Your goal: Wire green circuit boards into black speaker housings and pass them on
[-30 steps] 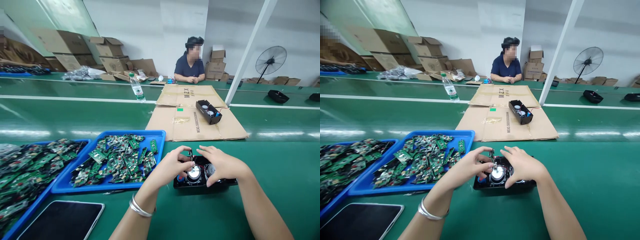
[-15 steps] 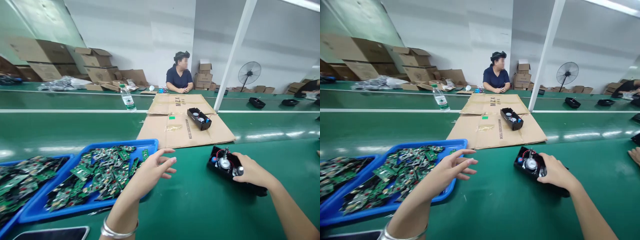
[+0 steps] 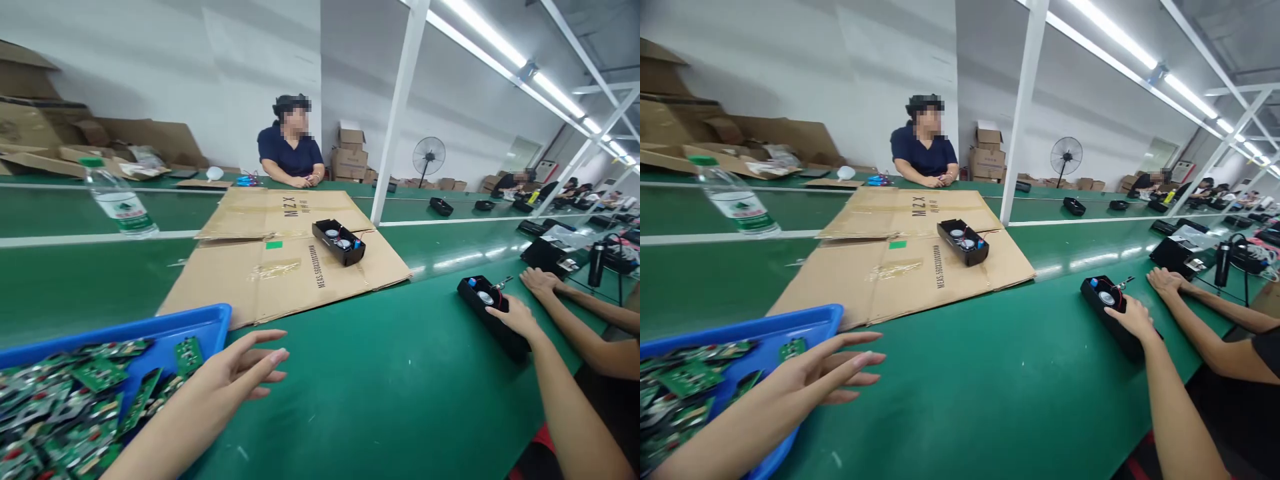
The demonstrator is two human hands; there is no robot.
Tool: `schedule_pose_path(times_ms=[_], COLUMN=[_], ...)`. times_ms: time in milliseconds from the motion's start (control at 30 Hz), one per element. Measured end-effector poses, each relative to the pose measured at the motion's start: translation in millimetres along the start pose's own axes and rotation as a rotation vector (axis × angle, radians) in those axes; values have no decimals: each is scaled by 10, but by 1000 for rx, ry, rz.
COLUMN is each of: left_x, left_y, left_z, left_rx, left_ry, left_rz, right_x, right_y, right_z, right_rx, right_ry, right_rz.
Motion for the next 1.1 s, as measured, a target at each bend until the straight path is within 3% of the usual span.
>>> schedule_pose_path(times_ms=[100,167,300,400,500,600,733,867,967,1100], left_x=[-130,-249,-469,-684,-893,-954,-1105,-1244,-1221,-1163], left_y=[-71,-138,-222,-266,-210,45,702,1213,1296,1228], left_z=[102,177,317,477,827,1329,1868,2167,2284,2240], left_rx=[56,99,107,70,-48,-199,-451,-631,-631,-607], left_ry=[-34,-88,-169,-212,-151,131,378,444,487,560], left_rz=[26,72,173,237,279,382,491,632,705,760], right_x=[64,-48,-504,-743,-852,-880,-860,-833,-815,-817], right_y=[-378,-851,-1972,-2451,-2563,-2512,-2462,-2426,-2400,-2384], right_z=[-236,-369,-596,-719,-738,-695,-628,-551,-513,-489], right_rx=[31,164,571,726,773,772,747,699,674,666], right_ry=[208,254,126,26,-33,-60,-84,-94,-96,-103], right_rz=[6,42,178,296,392,455,511,560,582,583])
Point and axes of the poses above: each hand's wrist, its own z-axis towards the middle knuckle, its own x-axis out of the back of the hand, y = z × x, the point moved 9 cm from there along z, towards the middle knuckle, and after that the axes turned 9 degrees about x, right-handed, at the moved point
